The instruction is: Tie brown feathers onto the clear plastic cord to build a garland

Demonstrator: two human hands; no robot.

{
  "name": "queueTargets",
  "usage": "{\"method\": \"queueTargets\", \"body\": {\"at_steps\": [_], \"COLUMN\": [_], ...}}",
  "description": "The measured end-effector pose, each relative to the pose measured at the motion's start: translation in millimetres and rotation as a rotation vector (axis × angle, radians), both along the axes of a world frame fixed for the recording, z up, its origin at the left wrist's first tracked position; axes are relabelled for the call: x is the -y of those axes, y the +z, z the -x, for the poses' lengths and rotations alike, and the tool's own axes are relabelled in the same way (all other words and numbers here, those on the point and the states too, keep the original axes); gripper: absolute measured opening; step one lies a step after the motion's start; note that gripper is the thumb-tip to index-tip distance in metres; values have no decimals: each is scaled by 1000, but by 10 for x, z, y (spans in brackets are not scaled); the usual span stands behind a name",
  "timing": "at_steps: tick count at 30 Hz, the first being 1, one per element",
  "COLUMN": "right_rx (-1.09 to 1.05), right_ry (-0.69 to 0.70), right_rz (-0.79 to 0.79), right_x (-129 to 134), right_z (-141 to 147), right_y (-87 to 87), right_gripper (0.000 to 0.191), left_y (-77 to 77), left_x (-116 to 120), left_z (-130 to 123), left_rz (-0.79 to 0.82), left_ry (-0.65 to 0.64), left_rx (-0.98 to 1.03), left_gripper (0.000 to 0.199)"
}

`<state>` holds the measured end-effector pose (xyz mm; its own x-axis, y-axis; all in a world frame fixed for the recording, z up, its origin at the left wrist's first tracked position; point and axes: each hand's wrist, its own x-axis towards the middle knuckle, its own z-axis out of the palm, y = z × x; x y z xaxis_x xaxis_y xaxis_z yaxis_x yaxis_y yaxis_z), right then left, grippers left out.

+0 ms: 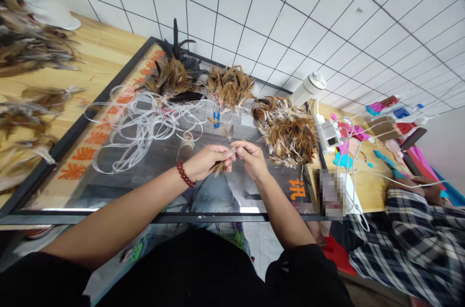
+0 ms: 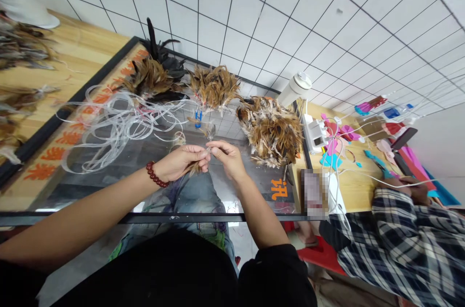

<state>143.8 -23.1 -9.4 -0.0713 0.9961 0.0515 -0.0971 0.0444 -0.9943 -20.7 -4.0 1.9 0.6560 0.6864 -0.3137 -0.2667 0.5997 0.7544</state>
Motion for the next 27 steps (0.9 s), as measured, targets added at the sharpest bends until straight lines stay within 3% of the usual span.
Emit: {"method": "queueTargets", "body": {"at_steps": [5, 10, 16, 22, 27], "right_rx": [-16, 85, 60, 285, 163], "right_ry": [82, 11, 48, -4, -17], "right_rz": [4, -103, -40, -168, -132], "right_x": [-20, -18, 19, 7, 38], "right_z": [-46, -22, -28, -31, 30], "right_y": [-55, -52, -56, -14, -15], "right_gripper": [29, 18, 21, 23, 21], "left_y": [-11, 17, 77, 100, 85], "left_x": [-16, 18, 37, 70, 61], "left_z": [17, -8, -12, -33, -40], "left_rz": [37, -10, 22, -291, -440], "left_ry": [2, 18, -90, -3, 41], "left_rx": [41, -10, 40, -235, -295], "left_gripper": [24, 24, 33, 38, 35]}}
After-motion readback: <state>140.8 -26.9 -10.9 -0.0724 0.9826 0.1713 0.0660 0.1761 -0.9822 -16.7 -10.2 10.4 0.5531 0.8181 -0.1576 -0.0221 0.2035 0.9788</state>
